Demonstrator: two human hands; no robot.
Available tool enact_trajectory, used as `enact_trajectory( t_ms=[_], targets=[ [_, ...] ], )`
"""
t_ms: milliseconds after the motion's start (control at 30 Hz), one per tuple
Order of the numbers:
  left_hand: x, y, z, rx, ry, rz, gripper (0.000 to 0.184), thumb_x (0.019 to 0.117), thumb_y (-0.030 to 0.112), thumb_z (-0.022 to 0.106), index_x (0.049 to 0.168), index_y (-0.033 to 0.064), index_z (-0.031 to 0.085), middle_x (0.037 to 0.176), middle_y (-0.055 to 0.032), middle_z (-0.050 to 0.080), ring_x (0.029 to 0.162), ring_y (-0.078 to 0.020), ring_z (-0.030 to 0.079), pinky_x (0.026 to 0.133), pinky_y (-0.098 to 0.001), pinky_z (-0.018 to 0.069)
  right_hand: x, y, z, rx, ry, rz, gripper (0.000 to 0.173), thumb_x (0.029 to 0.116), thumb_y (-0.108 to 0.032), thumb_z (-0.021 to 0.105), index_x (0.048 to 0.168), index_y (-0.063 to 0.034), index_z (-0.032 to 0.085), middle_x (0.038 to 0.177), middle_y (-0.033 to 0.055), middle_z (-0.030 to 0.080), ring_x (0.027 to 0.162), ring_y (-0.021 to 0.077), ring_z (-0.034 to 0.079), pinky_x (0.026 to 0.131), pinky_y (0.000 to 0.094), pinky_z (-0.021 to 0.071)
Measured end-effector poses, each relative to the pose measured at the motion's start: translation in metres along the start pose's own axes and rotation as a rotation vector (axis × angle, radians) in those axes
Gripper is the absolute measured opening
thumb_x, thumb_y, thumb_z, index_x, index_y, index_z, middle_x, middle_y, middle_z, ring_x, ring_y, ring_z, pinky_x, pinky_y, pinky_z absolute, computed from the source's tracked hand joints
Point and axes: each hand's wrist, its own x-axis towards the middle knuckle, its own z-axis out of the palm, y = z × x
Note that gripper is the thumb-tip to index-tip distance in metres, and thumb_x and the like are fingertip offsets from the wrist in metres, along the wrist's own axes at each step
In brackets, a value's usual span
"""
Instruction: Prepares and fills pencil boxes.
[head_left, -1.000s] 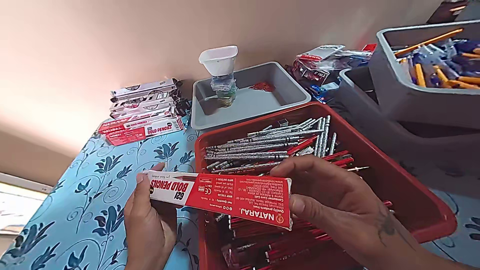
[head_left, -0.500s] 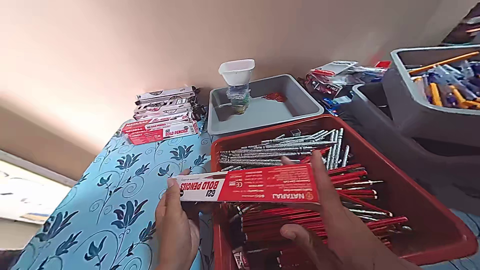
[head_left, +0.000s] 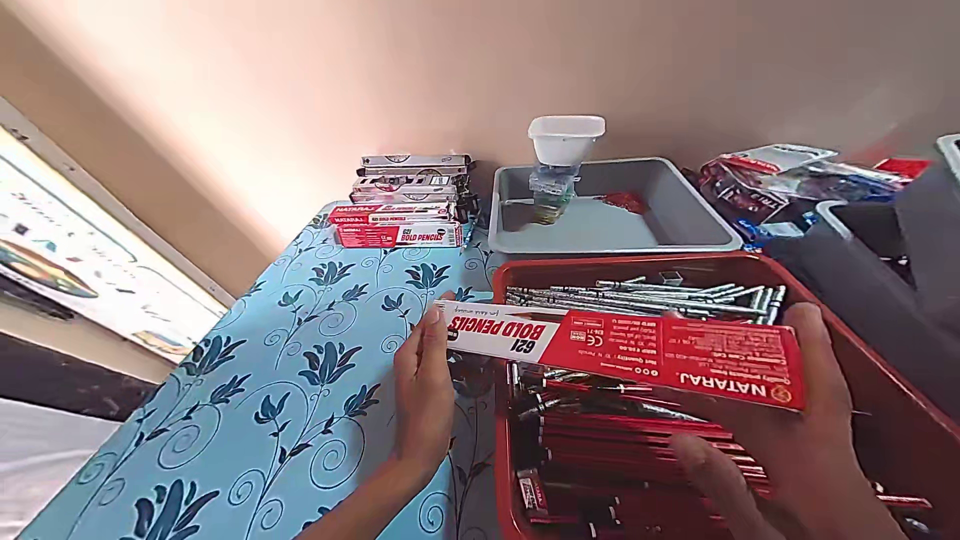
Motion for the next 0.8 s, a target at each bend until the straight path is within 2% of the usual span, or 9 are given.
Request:
enact_trajectory(
  t_ms=[67,167,233,300,367,533,667,733,800],
  targets=[
    [-0.001,-0.001,0.000,0.028,-0.027,-0.037,0.044,0.1116,0.024,0.029,0.137,0.0001,0.055,0.112,-0.0065,0.070,0.093,-0.0107,0.071,0.075,-0.0278,0.0607,0.001,-0.002,0.000,0.007,0.015,0.003,0.092,0.1071,-0.025,0.055,0.161,-0.0074,-0.017,0.167,0.0133,0.027,0.141,0.0037,0.047,0.113,0.0255,0.0483],
    [0.004,0.002,-0.002,0.053,-0.097,-0.063,0.043,0.1119,0.024,0.030,0.134,0.0000,0.058,0.104,-0.0060,0.070,0.081,-0.0094,0.069,0.067,-0.0248,0.0580,0.002,-0.002,-0.003,0.003,0.035,0.009,0.093,0.1071,-0.027,0.055,0.161,-0.0048,-0.018,0.166,0.0191,0.024,0.140,0.0035,0.049,0.111,0.0250,0.0496],
    [0.009,0.011,-0.006,0.070,-0.188,-0.064,0.041,0.1119,0.023,0.030,0.132,0.0020,0.059,0.095,-0.0048,0.070,0.070,-0.0087,0.067,0.059,-0.0229,0.0562,0.006,0.000,-0.007,0.037,0.074,0.016,0.093,0.1073,-0.031,0.054,0.159,0.0000,-0.016,0.163,0.0181,0.030,0.135,0.0035,0.053,0.107,0.0247,0.0525],
    [0.009,0.023,-0.008,0.016,-0.244,-0.034,0.039,0.1114,0.020,0.030,0.139,0.0053,0.053,0.086,-0.0043,0.071,0.059,-0.0078,0.064,0.051,-0.0201,0.0533,0.013,0.002,-0.012,0.124,0.112,0.022,0.091,0.1070,-0.035,0.052,0.159,0.0027,-0.012,0.156,0.0112,0.041,0.129,0.0050,0.059,0.104,0.0261,0.0567],
    [0.007,0.035,-0.015,-0.003,-0.309,0.018,0.046,0.1102,0.015,0.031,0.156,0.0096,0.034,0.089,-0.0047,0.070,0.058,-0.0068,0.063,0.050,-0.0183,0.0531,0.019,0.002,-0.016,0.222,0.127,0.033,0.085,0.1075,-0.038,0.050,0.161,-0.0021,-0.005,0.152,0.0049,0.047,0.128,0.0097,0.061,0.102,0.0305,0.0583],
    [-0.010,0.053,-0.056,0.132,-0.587,0.065,0.058,0.0992,0.018,0.062,0.150,0.0067,0.037,0.107,0.0017,0.072,0.074,-0.0045,0.069,0.064,-0.0187,0.0598,0.029,-0.004,-0.024,0.316,0.143,0.102,0.060,0.1090,-0.025,0.042,0.162,-0.0101,0.017,0.136,0.0027,0.062,0.113,0.0161,0.070,0.092,0.0350,0.0639],
    [-0.047,0.050,-0.080,0.290,-0.443,0.214,0.050,0.0845,0.029,0.080,0.125,0.0048,0.064,0.109,0.0072,0.071,0.087,-0.0009,0.071,0.070,-0.0191,0.0617,0.035,-0.009,-0.022,0.512,0.076,0.190,0.052,0.1077,-0.017,0.040,0.159,-0.0138,0.029,0.122,0.0021,0.071,0.101,0.0165,0.075,0.088,0.0325,0.0642],
    [-0.064,0.050,-0.087,0.335,-0.360,0.269,0.055,0.0803,0.028,0.083,0.126,0.0035,0.064,0.112,0.0051,0.072,0.094,-0.0027,0.072,0.074,-0.0208,0.0626,0.038,-0.016,-0.018,0.575,0.043,0.241,0.053,0.1064,-0.014,0.041,0.158,-0.0143,0.029,0.117,0.0036,0.071,0.099,0.0171,0.075,0.088,0.0327,0.0640],
    [-0.079,0.055,-0.092,0.363,-0.335,0.282,0.070,0.0792,0.026,0.083,0.138,-0.0010,0.055,0.116,0.0027,0.072,0.097,-0.0043,0.072,0.077,-0.0216,0.0628,0.043,-0.023,-0.012,0.607,0.009,0.275,0.053,0.1062,-0.013,0.041,0.157,-0.0140,0.028,0.111,0.0040,0.073,0.095,0.0157,0.075,0.088,0.0315,0.0636]
  ],
)
